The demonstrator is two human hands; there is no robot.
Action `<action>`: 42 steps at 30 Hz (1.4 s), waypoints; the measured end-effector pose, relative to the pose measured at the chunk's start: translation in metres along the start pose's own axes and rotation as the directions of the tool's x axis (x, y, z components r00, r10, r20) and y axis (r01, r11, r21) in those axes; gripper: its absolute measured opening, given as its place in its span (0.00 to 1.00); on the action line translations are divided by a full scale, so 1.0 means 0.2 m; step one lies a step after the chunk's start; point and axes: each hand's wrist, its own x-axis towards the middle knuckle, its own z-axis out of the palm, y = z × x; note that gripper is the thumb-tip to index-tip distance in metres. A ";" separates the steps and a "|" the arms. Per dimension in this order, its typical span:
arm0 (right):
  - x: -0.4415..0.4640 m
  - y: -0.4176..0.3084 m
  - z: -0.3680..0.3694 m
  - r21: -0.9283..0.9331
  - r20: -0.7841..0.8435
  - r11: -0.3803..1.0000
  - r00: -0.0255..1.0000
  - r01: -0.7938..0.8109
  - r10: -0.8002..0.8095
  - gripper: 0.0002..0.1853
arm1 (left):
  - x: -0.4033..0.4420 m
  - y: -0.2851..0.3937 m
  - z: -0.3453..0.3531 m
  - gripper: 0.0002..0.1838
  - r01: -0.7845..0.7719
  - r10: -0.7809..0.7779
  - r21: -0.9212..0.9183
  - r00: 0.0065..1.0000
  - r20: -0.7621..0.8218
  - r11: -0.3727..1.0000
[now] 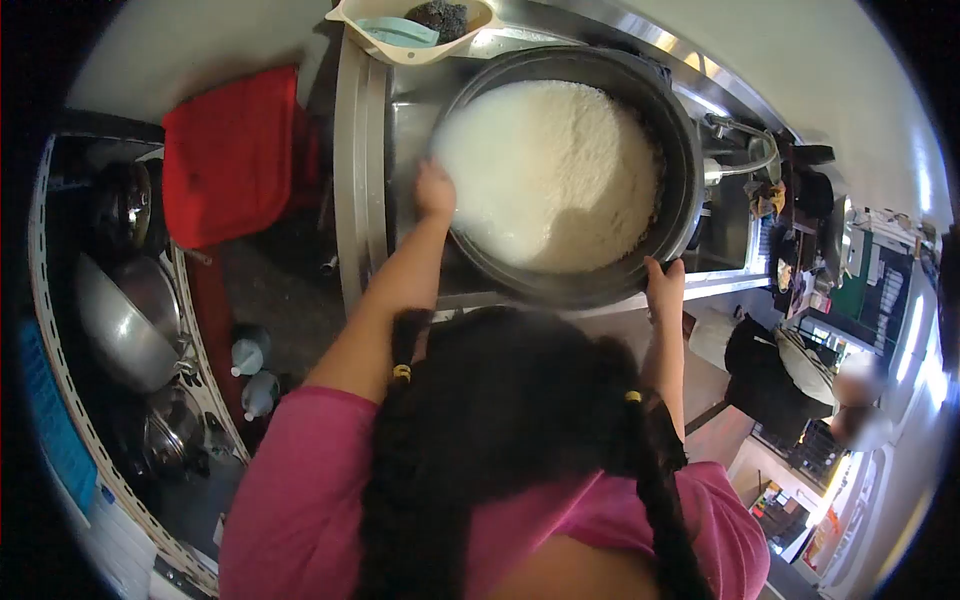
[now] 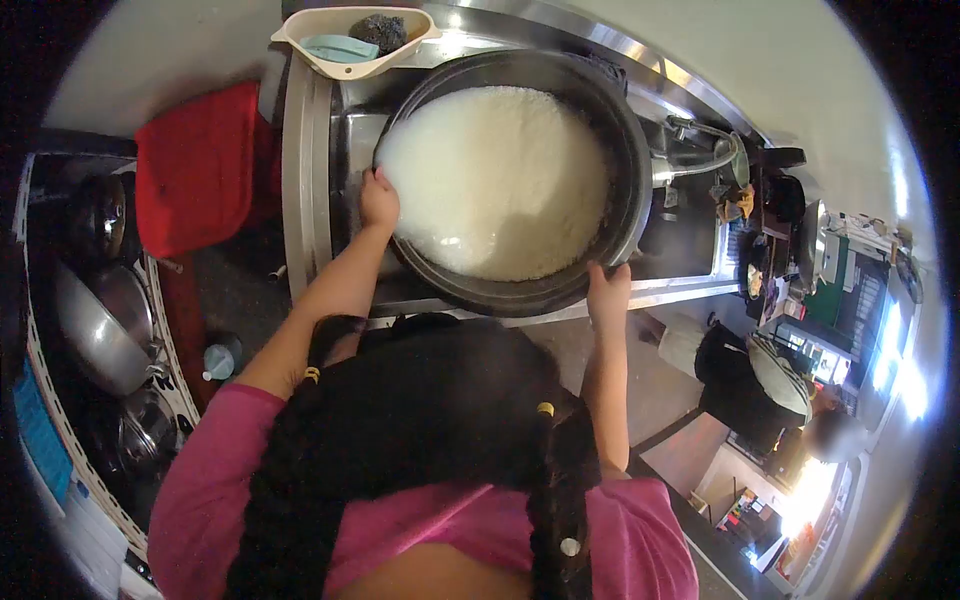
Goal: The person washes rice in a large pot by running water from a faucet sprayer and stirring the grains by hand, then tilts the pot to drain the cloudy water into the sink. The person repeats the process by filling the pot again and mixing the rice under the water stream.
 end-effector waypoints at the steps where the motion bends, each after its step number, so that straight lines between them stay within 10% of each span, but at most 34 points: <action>1: 0.01 0.03 0.00 -0.003 -0.006 1.000 1.000 0.022 -0.022 0.19 | 0.00 -0.01 0.02 0.27 -0.050 0.049 -0.028 0.998 -0.037 0.998; 42: -0.17 -0.30 -0.04 -0.348 -0.097 0.937 0.992 0.042 -0.080 0.27 | 0.06 -0.12 0.14 0.22 -0.124 0.122 -0.108 0.992 -0.029 0.986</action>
